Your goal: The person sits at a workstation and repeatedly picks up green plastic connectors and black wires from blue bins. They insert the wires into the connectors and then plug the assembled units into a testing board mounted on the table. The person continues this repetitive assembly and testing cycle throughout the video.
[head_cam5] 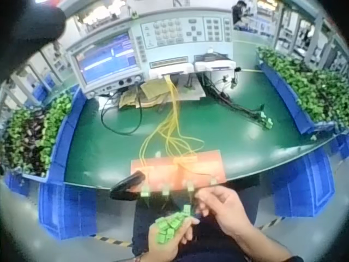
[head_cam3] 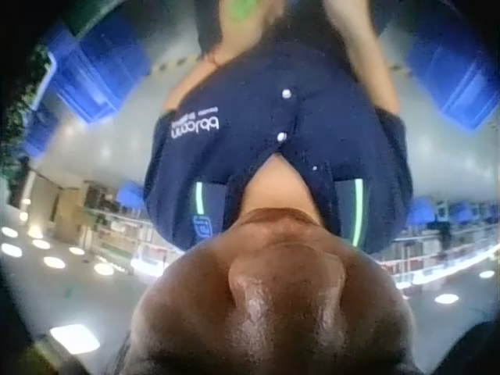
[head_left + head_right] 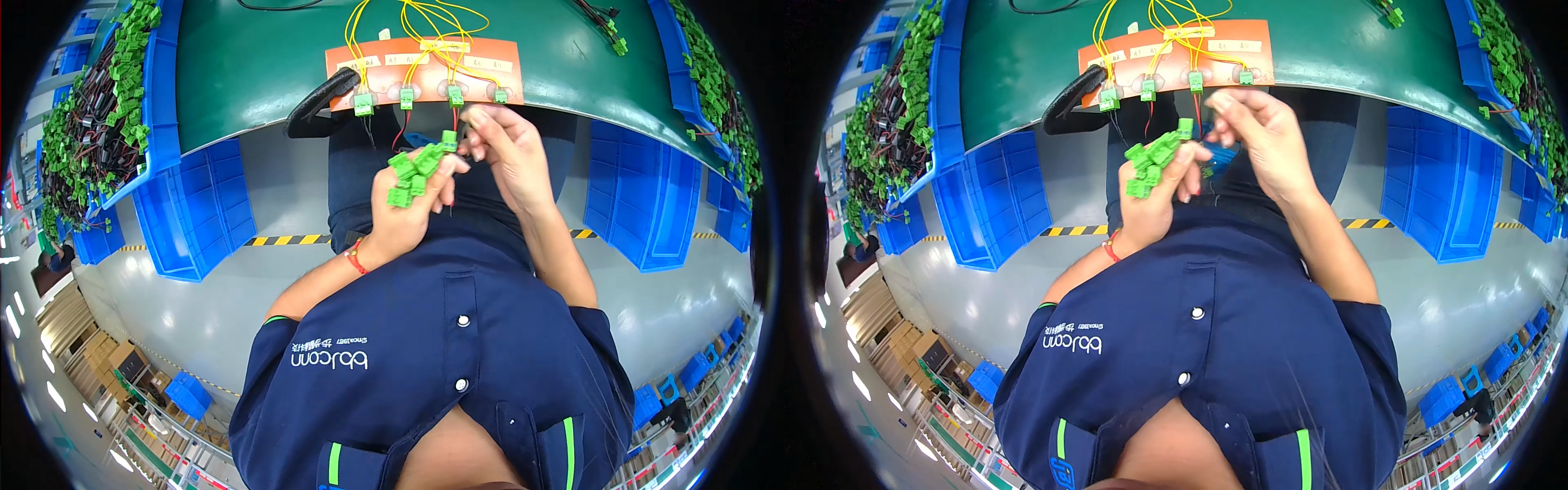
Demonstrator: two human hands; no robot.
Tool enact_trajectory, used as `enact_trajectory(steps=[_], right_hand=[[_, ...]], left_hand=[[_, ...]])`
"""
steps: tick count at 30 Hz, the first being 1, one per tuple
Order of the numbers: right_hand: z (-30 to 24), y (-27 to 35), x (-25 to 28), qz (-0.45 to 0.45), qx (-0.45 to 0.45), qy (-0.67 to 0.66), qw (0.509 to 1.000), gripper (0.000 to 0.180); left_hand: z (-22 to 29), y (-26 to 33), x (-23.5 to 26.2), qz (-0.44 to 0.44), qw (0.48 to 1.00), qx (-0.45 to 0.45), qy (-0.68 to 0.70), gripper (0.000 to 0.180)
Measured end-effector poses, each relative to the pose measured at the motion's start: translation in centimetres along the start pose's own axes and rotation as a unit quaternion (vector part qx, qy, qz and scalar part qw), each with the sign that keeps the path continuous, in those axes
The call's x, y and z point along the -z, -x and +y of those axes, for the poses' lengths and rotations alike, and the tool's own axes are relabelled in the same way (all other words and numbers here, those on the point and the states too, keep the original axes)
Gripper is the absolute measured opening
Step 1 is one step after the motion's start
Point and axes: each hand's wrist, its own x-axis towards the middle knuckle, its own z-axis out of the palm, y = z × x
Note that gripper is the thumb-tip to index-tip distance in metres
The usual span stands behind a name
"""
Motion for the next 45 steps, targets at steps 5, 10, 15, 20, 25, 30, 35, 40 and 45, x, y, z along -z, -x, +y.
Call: enact_trajectory(steps=[5, 10, 15, 20, 25, 30, 35, 40, 45], right_hand=[[-0.2, 2.3, 3.1, 0.05, 0.011, 0.027, 0.998, 0.021], [0.1, 4.0, 4.9, 0.067, 0.01, -0.001, 0.998, 0.021], [-0.1, 4.0, 5.5, 0.063, 0.013, 0.007, 0.998, 0.021], [-0.2, 3.5, 5.7, 0.05, 0.02, 0.012, 0.998, 0.02], [-0.1, 3.6, 6.0, 0.052, 0.012, 0.017, 0.998, 0.02], [-0.1, 3.7, 5.8, 0.05, 0.011, 0.018, 0.999, 0.02], [0.1, 3.5, 5.4, 0.046, 0.011, 0.017, 0.999, 0.02], [-0.2, 3.5, 4.9, 0.048, 0.008, 0.016, 0.999, 0.02], [0.0, 3.7, 5.2, 0.052, 0.003, 0.032, 0.998, 0.021]], left_hand=[[-0.3, -2.2, -2.8, -0.016, 0.999, 0.004, 0.032, 0.026], [-0.9, -4.3, -4.4, -0.012, 0.998, 0.031, 0.056, 0.028], [-1.0, -4.3, -4.9, -0.006, 1.0, 0.009, 0.026, 0.027], [-1.4, -4.0, -5.6, 0.026, 0.998, -0.002, 0.052, 0.028], [-1.4, -3.9, -6.3, 0.032, 0.993, 0.027, 0.112, 0.031], [-1.0, -4.4, -5.5, -0.012, 0.992, 0.04, 0.121, 0.029], [-1.4, -4.7, -4.8, -0.045, 0.99, 0.035, 0.127, 0.029], [-1.4, -4.4, -5.4, -0.02, 0.991, 0.028, 0.13, 0.03], [-1.4, -4.1, -6.1, 0.01, 0.99, 0.02, 0.136, 0.032]])
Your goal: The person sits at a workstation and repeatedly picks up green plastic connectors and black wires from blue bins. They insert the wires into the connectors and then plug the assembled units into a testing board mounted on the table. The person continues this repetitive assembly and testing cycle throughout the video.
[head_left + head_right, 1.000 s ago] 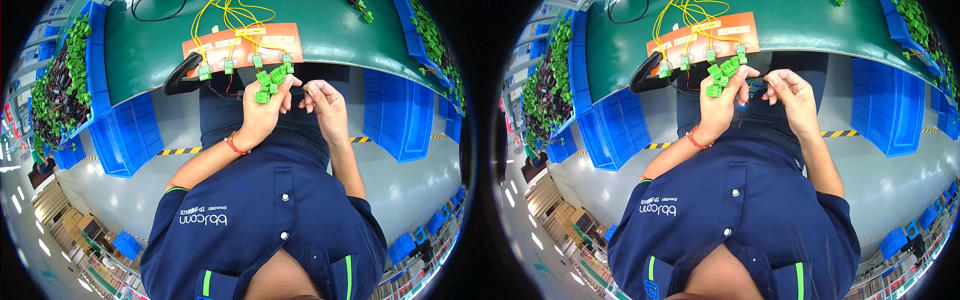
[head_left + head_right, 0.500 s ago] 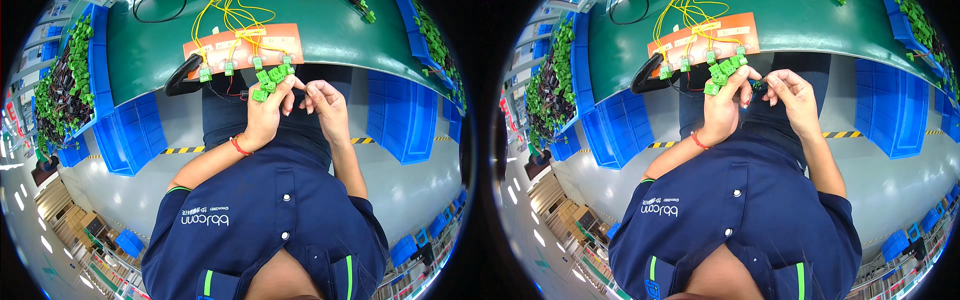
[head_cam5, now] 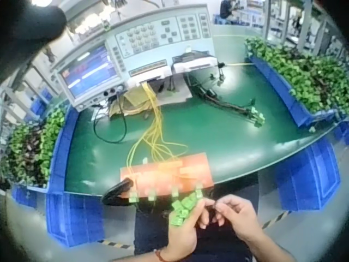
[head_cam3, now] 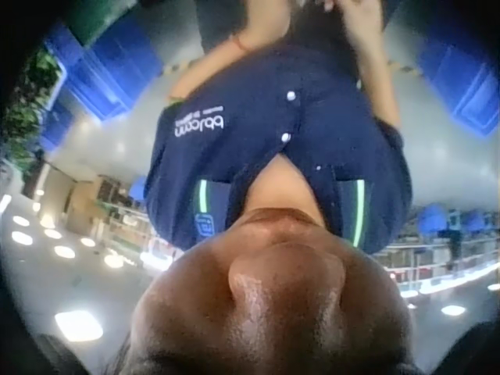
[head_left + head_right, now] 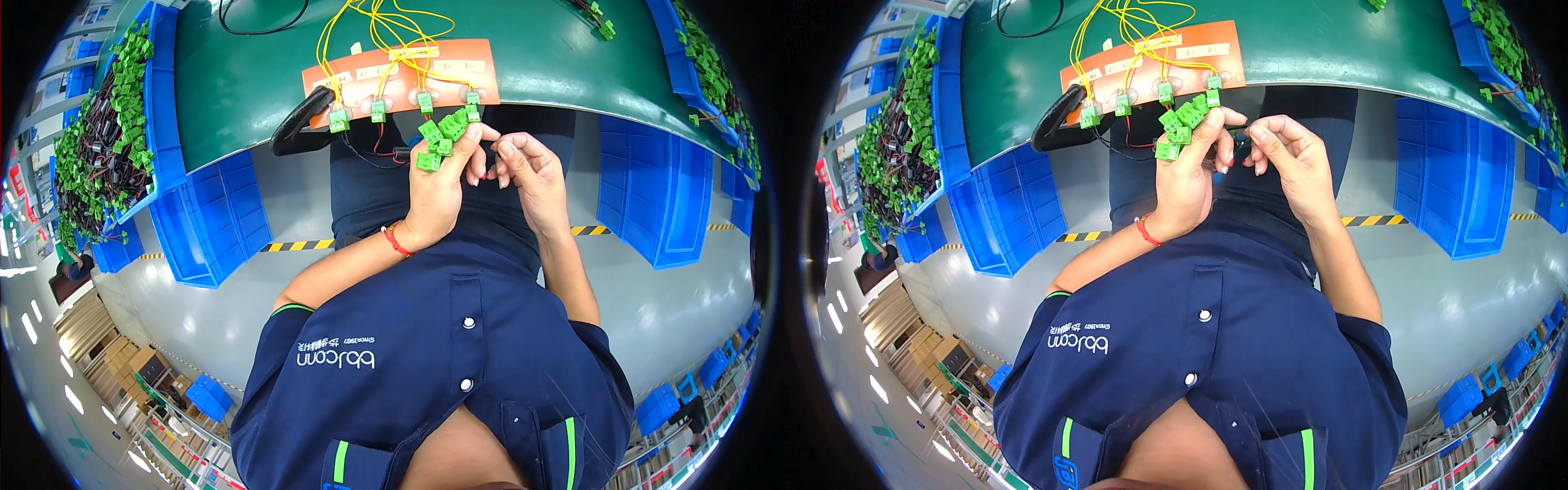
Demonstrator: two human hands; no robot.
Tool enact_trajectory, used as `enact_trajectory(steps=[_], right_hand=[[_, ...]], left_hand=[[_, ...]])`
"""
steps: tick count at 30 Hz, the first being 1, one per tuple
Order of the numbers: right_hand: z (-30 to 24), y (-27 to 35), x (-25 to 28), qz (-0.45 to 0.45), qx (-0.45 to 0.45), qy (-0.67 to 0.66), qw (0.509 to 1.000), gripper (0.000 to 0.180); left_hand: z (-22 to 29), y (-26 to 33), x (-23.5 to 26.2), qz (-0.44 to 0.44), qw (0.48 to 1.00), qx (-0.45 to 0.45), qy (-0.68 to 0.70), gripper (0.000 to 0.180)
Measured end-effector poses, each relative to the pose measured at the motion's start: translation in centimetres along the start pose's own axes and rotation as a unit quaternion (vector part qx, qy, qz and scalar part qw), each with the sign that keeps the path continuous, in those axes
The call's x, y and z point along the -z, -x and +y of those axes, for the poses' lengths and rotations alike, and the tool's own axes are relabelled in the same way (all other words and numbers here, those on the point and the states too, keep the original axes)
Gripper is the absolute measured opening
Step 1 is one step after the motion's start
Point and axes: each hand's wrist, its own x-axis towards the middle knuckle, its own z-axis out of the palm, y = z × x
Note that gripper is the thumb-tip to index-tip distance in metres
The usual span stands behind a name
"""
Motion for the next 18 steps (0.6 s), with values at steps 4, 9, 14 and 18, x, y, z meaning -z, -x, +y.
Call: enact_trajectory(steps=[4, 9, 14, 18], right_hand=[[0.1, -0.1, -0.1, 0.0, -0.004, 0.0, 1.0, 0.021], [0.0, -0.2, -0.1, -0.002, 0.009, -0.004, 1.0, 0.021], [0.0, -0.1, 0.2, 0.012, 0.02, 0.001, 1.0, 0.02], [-0.2, 0.1, 0.1, 0.009, 0.036, 0.0, 0.999, 0.02]], left_hand=[[0.2, -0.7, 0.5, -0.016, 0.999, -0.009, -0.033, 0.033], [0.0, -0.8, -0.3, 0.018, 0.999, -0.021, -0.017, 0.028], [-0.2, -1.1, 0.5, -0.006, 0.998, -0.026, -0.063, 0.029], [0.2, 0.3, 2.3, -0.035, 0.99, -0.058, -0.126, 0.027]])
